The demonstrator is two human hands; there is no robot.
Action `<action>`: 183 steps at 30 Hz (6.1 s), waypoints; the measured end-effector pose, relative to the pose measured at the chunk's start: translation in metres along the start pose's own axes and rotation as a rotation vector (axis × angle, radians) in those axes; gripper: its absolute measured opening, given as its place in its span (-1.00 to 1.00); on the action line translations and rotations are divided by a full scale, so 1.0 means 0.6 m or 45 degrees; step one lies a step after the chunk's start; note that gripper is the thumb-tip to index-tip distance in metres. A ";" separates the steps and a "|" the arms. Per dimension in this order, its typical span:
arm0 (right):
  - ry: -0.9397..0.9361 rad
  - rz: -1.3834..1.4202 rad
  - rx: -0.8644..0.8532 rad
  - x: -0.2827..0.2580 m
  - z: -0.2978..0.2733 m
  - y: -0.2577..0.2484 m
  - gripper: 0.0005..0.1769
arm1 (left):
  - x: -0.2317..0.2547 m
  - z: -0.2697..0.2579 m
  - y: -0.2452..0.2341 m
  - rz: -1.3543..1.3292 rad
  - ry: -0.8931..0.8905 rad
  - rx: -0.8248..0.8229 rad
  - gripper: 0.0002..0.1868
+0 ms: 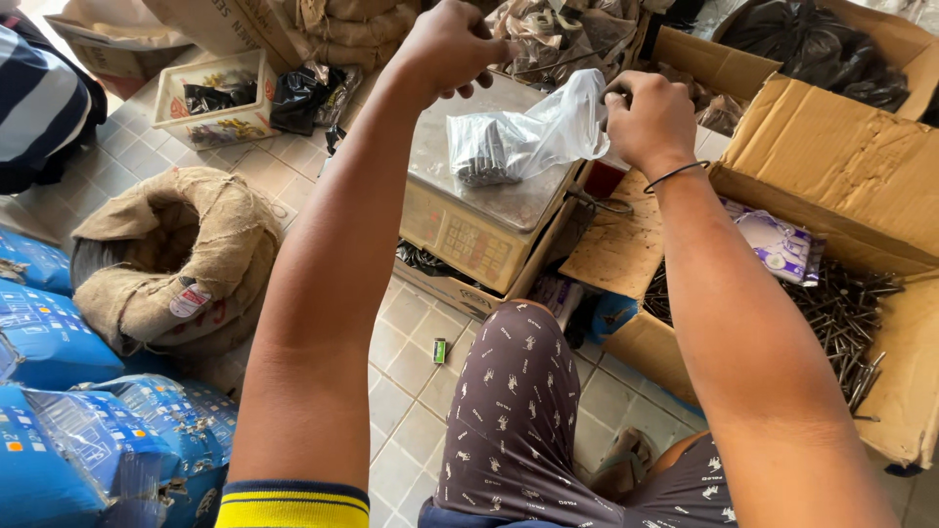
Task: The person sorts various nails and fasteners by hand into plastic bags, placing some bags into a cardboard box.
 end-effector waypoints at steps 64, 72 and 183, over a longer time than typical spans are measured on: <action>-0.015 -0.373 -0.504 -0.073 -0.011 -0.020 -0.55 | 0.011 -0.077 0.037 -0.188 0.017 0.003 -0.75; 0.101 -0.499 -0.409 -0.022 -0.060 -0.115 -0.69 | -0.007 -0.057 0.063 -0.262 -0.023 -0.059 -0.76; 0.140 1.477 0.019 -0.103 -0.018 -0.256 -0.86 | 0.125 -0.034 0.063 -0.463 0.125 0.282 -0.60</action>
Point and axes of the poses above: each hand's wrist, its own z-axis towards the middle knuckle, its own y-axis out of the palm, x = y × z, the point moved 7 cm from there along z, towards the middle knuckle, and after that the axes turned 14 degrees about -z, right-handed, at the moved point
